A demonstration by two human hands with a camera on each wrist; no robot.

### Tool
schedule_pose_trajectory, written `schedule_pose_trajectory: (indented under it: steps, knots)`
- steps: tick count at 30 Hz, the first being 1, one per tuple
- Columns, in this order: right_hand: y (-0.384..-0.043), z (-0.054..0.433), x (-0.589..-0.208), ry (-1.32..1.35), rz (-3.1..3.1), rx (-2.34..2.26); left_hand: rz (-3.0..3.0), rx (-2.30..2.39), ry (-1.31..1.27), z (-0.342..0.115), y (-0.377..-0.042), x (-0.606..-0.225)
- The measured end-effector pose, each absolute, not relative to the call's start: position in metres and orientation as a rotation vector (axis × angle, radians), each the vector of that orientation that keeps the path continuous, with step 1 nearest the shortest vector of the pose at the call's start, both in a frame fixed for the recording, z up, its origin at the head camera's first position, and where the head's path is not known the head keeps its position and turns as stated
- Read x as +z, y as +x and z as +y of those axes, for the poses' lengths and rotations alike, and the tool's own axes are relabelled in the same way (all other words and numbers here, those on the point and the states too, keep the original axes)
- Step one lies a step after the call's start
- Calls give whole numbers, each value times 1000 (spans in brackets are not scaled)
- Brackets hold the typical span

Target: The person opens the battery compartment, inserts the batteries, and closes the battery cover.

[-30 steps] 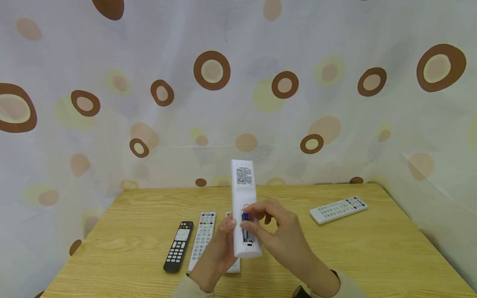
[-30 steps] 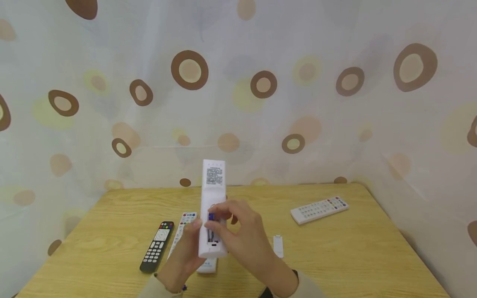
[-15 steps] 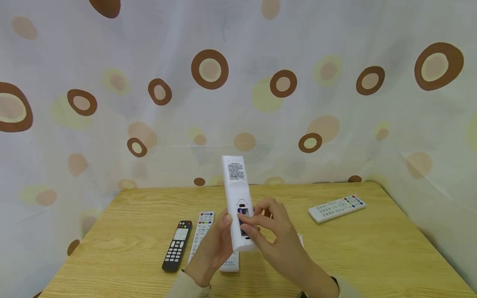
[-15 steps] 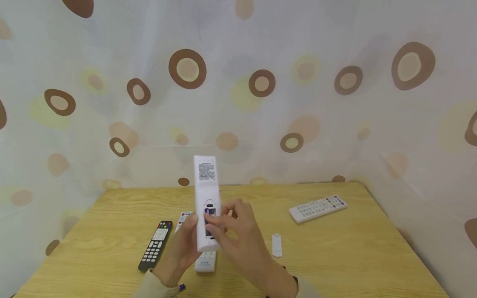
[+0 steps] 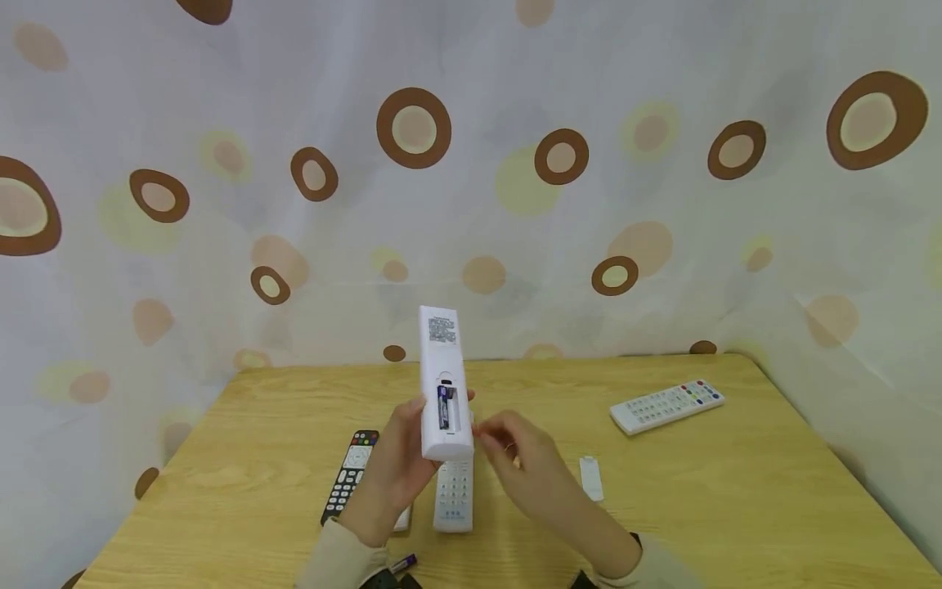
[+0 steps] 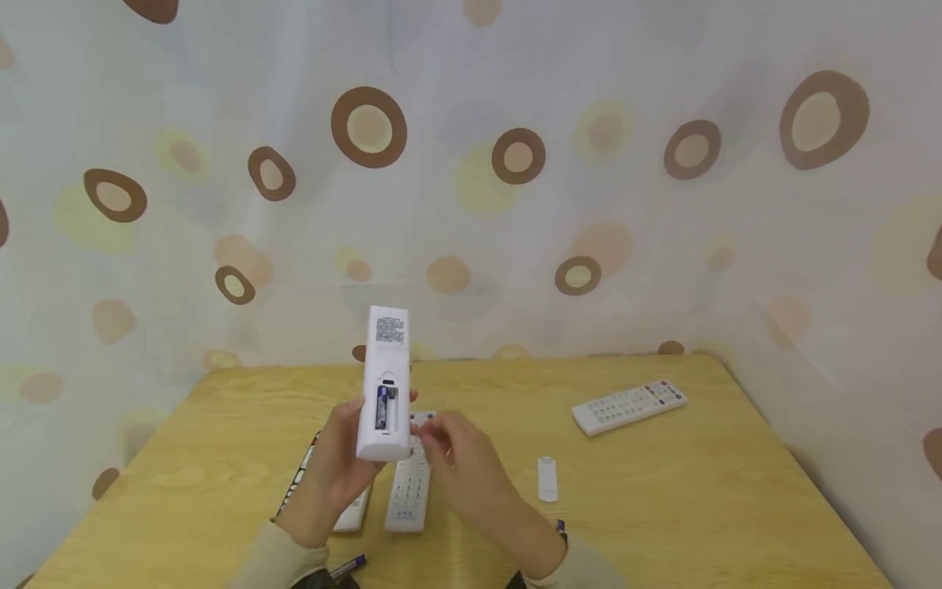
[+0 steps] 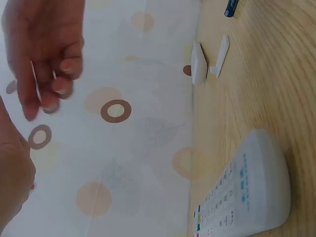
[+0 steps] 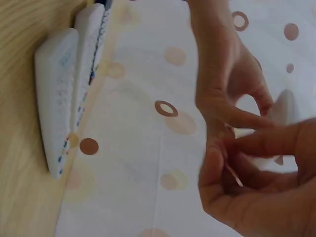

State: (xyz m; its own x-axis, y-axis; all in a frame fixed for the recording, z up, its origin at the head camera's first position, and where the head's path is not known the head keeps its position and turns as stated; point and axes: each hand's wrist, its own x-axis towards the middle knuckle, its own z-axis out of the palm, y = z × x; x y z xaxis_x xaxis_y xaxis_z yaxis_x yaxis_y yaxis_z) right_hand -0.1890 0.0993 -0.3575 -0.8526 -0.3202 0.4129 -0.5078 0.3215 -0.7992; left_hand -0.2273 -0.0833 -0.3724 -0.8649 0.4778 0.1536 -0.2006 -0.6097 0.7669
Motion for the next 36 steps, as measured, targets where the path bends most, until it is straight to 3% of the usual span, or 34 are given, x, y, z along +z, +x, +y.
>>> schedule_pose_trajectory:
  steps: [7,15,27,36]
  knots:
    - [-193,61,-402,1370,-2743,1169,1067,2459,474,-88,-229,-356]
    - [-196,33,-431,1612,-2864,1059,1001,2450,596,-84,-228,-347]
    - [-192,32,-435,1614,-2710,789,1018,2442,646,-80,-225,-347]
    - [-185,37,-425,1400,-2982,704,1015,2444,638,-79,-223,-348]
